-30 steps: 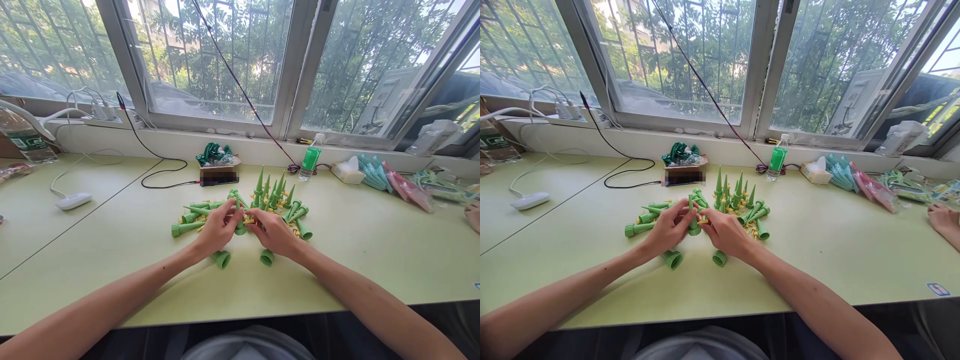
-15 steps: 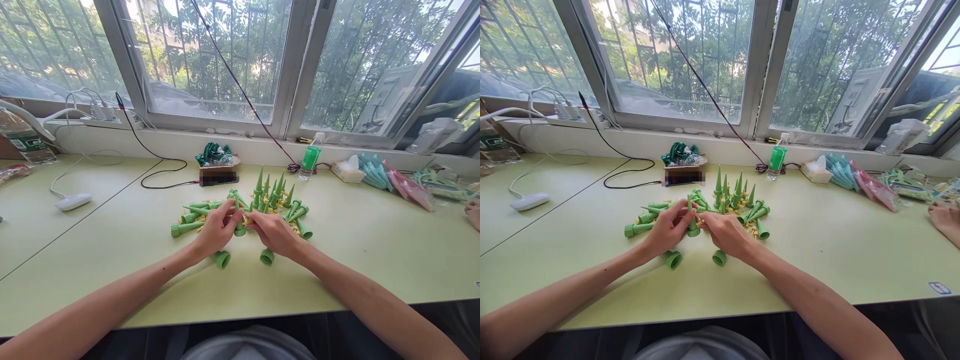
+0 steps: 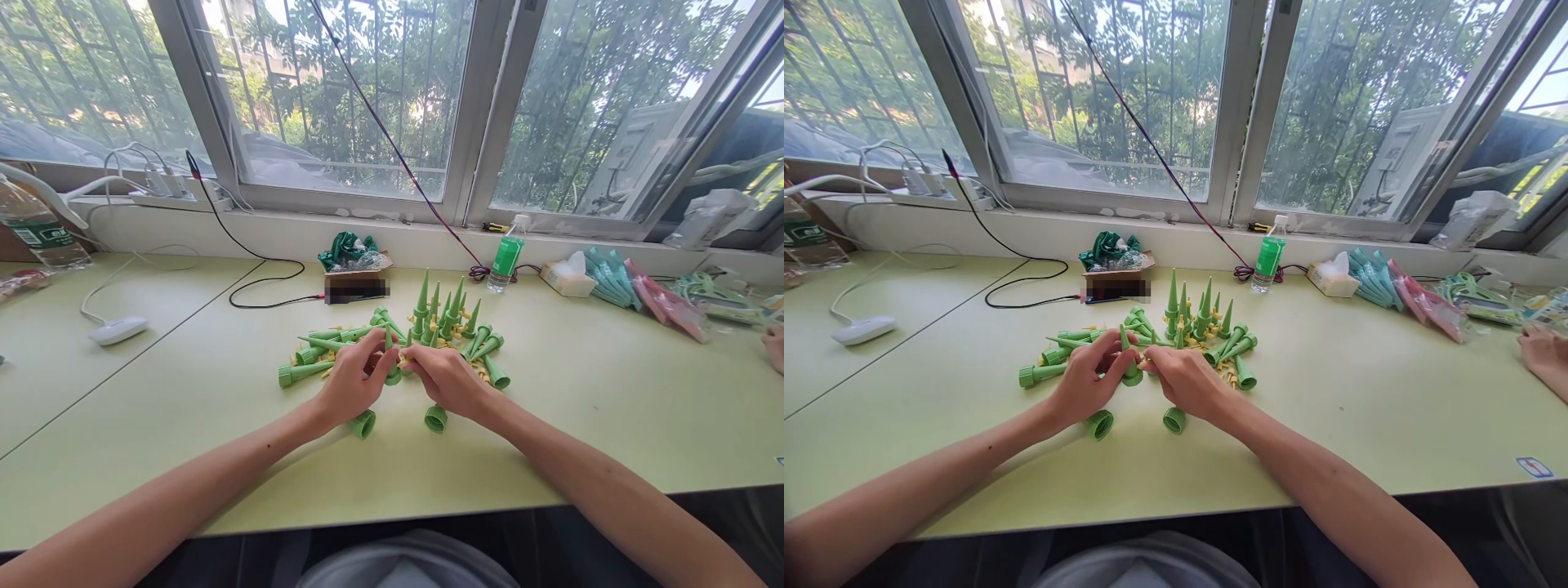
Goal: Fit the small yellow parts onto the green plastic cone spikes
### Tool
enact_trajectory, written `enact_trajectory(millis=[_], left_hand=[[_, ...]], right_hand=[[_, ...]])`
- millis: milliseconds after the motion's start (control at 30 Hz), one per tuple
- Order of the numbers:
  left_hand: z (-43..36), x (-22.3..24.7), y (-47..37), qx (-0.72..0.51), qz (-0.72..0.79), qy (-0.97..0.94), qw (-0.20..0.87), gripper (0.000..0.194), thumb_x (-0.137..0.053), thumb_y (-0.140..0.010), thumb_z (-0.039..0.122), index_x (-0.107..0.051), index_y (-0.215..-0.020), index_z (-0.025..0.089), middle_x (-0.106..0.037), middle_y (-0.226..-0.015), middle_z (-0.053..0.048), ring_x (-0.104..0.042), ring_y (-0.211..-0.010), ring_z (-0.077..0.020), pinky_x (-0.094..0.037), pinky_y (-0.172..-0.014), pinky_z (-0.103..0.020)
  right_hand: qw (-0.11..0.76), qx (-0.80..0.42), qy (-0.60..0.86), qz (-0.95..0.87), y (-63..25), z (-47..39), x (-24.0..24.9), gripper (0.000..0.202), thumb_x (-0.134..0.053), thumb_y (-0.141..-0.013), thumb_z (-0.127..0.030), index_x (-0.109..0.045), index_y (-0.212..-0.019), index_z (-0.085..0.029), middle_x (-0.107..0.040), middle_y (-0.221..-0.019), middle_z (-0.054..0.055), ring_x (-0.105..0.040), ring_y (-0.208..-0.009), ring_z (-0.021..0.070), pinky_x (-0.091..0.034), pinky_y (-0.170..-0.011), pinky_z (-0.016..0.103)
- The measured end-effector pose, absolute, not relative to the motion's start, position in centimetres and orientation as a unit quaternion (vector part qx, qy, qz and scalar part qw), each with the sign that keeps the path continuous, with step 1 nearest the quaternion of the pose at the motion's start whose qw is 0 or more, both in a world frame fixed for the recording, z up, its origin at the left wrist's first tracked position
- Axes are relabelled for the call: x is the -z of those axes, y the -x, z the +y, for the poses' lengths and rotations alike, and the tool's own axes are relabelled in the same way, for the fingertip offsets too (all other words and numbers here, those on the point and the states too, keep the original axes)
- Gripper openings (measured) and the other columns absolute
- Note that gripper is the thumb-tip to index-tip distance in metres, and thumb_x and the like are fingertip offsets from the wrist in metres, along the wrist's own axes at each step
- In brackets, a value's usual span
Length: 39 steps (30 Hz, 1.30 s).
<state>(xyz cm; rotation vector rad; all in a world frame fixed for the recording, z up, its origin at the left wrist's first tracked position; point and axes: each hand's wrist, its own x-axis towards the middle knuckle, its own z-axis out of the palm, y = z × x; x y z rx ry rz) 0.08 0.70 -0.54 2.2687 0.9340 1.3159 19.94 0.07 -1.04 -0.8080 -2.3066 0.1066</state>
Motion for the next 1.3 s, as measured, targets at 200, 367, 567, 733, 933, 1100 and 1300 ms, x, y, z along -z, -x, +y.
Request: enact_trajectory(millis=[200,367,567,733,933,1100,1300], left_hand=[[0.74,1.01,0.09,-0.466,0.300,-0.825,0.110,0.005,-0.054,-0.094,0.022,-0.053,-0.099,0.020,-0.046,-0.059,0.007,-0.034,-0.047,-0.0061,-0.032,-0.046,-0.017],[0.57,0.81,0.02,-0.477,0.266,-0.834,0.078,0.007,-0.054,-0.094,0.019,-0.054,-0.101,0.020,-0.043,-0.058,0.008,-0.034,-0.047,-0.0063,-0.033,-0.047,-0.017],[0.32,0.41,-0.06,-0.476,0.251,-0.842,0.040,0.006,-0.055,-0.093,0.017,-0.055,-0.099,0.020,-0.045,-0.059,0.007,-0.036,-0.048,-0.0066,-0.034,-0.048,-0.017],[0.32,0.64,-0.04,-0.468,0.257,-0.845,0.033,0.007,-0.054,-0.094,0.019,-0.055,-0.100,0.020,-0.046,-0.059,0.007,-0.038,-0.048,-0.0076,-0.035,-0.048,-0.019],[0.27,0.76,0.07,-0.460,0.262,-0.848,0.035,0.007,-0.052,-0.094,0.020,-0.056,-0.101,0.020,-0.049,-0.060,0.006,-0.040,-0.048,-0.0082,-0.036,-0.049,-0.019],[0.36,0.83,0.10,-0.456,0.260,-0.851,0.032,0.010,-0.052,-0.094,0.019,-0.057,-0.103,0.019,-0.056,-0.065,0.003,-0.045,-0.050,-0.0081,-0.039,-0.051,-0.019],[0.33,0.78,-0.05,-0.461,0.283,-0.840,0.044,0.005,-0.053,-0.094,0.020,-0.056,-0.098,0.020,-0.048,-0.059,0.006,-0.040,-0.049,-0.0078,-0.036,-0.049,-0.019]], right_hand=[[0.336,-0.064,0.309,-0.888,-19.89,0.33,1.36,0.025,-0.035,-0.104,-0.025,-0.046,-0.082,-0.019,-0.049,-0.068,-0.001,-0.041,-0.056,0.0108,-0.032,-0.057,0.023],[0.336,-0.066,0.325,-0.881,-19.82,0.24,1.44,0.025,-0.036,-0.100,-0.021,-0.036,-0.075,-0.021,-0.036,-0.063,-0.005,-0.028,-0.052,0.0098,-0.024,-0.053,0.023],[0.329,-0.075,0.335,-0.880,-19.81,0.15,1.42,0.026,-0.031,-0.102,-0.025,-0.038,-0.078,-0.020,-0.041,-0.065,-0.003,-0.033,-0.053,0.0102,-0.027,-0.055,0.023],[0.332,-0.074,0.338,-0.877,-19.80,0.09,1.51,0.028,-0.030,-0.103,-0.027,-0.041,-0.078,-0.020,-0.042,-0.064,-0.002,-0.034,-0.052,0.0107,-0.029,-0.055,0.023],[0.334,-0.072,0.338,-0.877,-19.75,0.33,1.69,0.029,-0.031,-0.103,-0.027,-0.043,-0.077,-0.020,-0.044,-0.063,-0.002,-0.036,-0.052,0.0110,-0.031,-0.055,0.023],[0.338,-0.082,0.342,-0.873,-19.69,0.37,1.66,0.032,-0.032,-0.104,-0.029,-0.045,-0.076,-0.020,-0.045,-0.063,-0.002,-0.037,-0.053,0.0109,-0.032,-0.056,0.023],[0.360,-0.093,0.348,-0.861,-19.44,0.11,1.44,0.033,-0.036,-0.104,-0.030,-0.045,-0.074,-0.020,-0.046,-0.064,-0.002,-0.039,-0.055,0.0111,-0.033,-0.056,0.023]])
